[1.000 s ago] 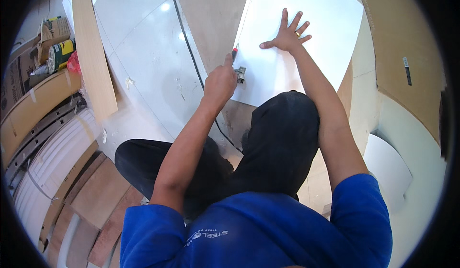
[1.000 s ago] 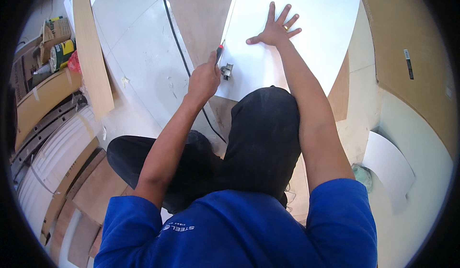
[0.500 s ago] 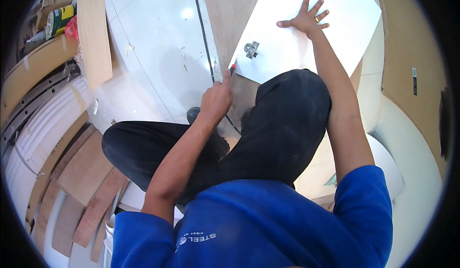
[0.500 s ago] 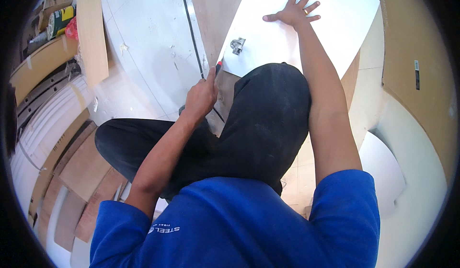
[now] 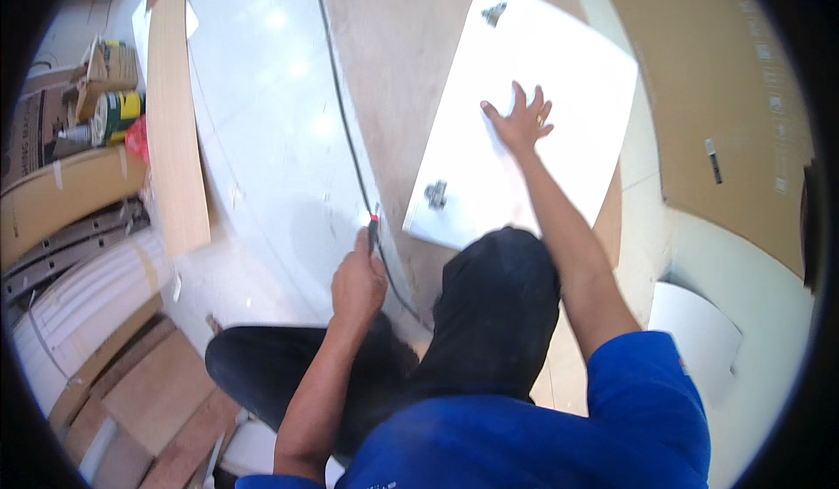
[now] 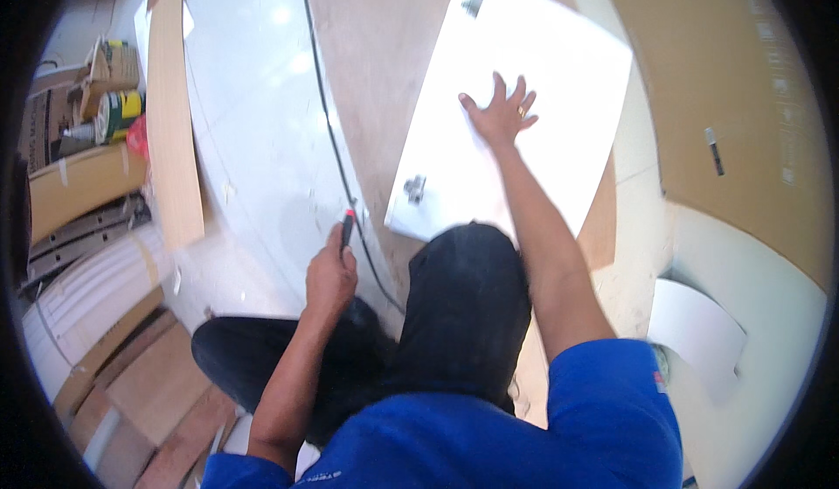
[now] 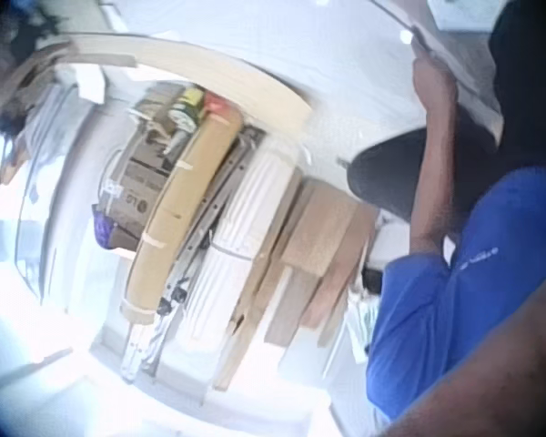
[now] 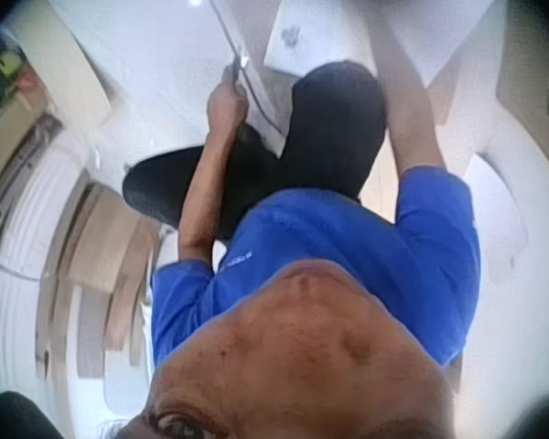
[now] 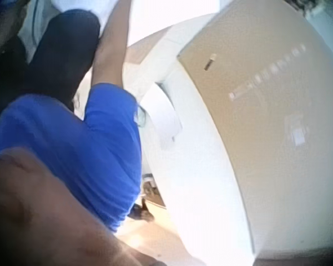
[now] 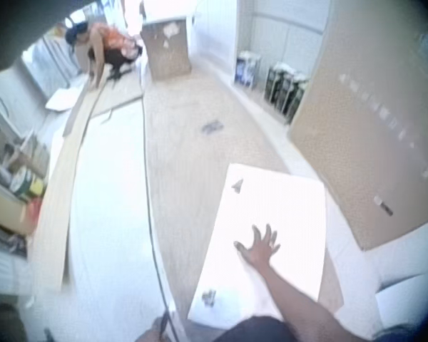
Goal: The person assembles a white cabinet door by attaching hinges and a latch. They use a screwdriver to secure the hinges and then attach a latch mechanism to the door.
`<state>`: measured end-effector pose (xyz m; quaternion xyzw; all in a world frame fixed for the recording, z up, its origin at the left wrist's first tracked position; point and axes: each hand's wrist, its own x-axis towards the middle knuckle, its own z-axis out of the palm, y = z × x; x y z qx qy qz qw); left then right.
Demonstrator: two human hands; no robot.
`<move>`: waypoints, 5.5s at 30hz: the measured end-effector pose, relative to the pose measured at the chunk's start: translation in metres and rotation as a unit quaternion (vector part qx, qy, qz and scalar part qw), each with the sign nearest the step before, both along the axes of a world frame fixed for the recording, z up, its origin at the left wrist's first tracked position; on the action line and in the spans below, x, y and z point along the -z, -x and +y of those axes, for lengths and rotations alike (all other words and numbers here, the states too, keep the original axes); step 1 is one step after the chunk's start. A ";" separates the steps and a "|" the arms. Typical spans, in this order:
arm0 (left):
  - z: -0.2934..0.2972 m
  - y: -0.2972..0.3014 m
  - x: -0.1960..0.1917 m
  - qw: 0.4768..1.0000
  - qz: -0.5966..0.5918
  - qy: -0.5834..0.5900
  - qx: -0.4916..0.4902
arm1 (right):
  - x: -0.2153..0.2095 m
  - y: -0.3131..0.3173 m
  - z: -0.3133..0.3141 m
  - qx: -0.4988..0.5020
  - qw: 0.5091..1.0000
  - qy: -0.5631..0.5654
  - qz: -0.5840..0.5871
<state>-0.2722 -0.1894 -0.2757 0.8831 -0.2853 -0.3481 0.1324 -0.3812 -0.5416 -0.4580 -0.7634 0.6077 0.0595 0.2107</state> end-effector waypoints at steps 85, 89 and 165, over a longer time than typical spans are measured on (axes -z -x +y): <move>-0.420 -0.106 0.109 0.987 -0.039 0.111 0.105 | 0.001 -0.046 -0.014 -0.021 0.994 0.104 0.004; -0.380 -0.097 0.102 0.990 -0.044 0.076 0.108 | 0.003 -0.045 -0.016 -0.022 0.993 0.112 0.011; -0.447 -0.125 0.105 0.981 -0.051 0.179 0.060 | 0.003 -0.048 -0.017 -0.026 0.994 0.102 0.007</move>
